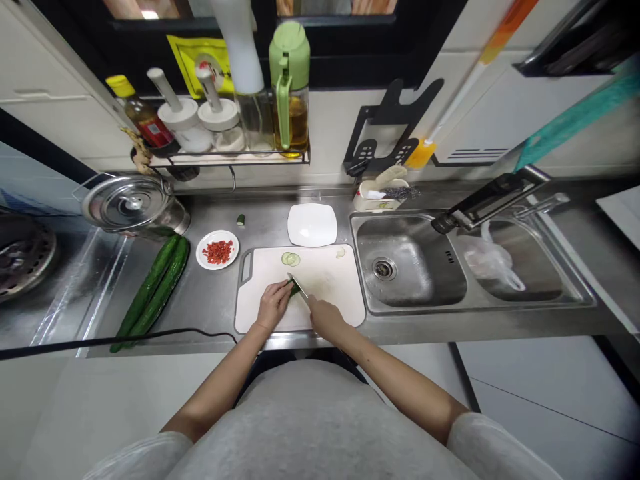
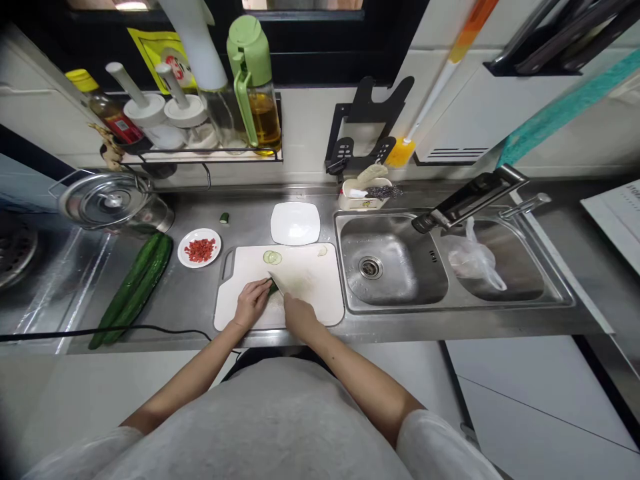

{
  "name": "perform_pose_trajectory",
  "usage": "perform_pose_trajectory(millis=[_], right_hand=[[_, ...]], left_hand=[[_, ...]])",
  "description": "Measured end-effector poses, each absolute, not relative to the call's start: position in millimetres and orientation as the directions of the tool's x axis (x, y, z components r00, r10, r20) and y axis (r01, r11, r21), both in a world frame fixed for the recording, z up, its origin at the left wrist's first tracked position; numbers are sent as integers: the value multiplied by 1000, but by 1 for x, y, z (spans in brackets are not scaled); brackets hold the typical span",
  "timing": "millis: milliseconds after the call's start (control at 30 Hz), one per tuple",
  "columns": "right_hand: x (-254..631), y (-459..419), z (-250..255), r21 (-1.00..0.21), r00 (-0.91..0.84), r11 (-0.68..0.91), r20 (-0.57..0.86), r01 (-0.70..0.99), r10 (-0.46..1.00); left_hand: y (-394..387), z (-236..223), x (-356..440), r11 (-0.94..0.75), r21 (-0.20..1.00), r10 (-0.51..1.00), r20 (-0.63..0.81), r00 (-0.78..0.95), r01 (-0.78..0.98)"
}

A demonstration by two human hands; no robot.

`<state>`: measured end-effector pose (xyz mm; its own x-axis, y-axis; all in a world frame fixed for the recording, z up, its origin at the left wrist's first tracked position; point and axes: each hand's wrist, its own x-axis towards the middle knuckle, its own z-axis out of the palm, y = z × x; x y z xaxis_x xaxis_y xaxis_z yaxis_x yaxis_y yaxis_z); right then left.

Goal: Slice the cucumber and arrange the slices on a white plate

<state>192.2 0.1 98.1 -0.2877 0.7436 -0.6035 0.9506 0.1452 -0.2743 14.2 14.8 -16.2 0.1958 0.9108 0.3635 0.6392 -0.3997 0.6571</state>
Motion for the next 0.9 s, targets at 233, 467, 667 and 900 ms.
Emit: perform_pose_trajectory(millis=[233,467,667,900], right_hand=[[191,-1,94,-274,-278,132,-609,952,743],[190,-2,85,-267,-267,124,-610,956,746],[186,-2,77,-256,-257,124,-589,959,766],[182,0,68,-260,-255,120,-583,958,771]], left_hand=[[15,-19,14,-389,661,915,356,188,642],[14,-17,15,-377,675,922,343,183,635],[14,-16,15,-365,676,927,331,178,640],[15,-16,16,-376,671,922,340,186,639]])
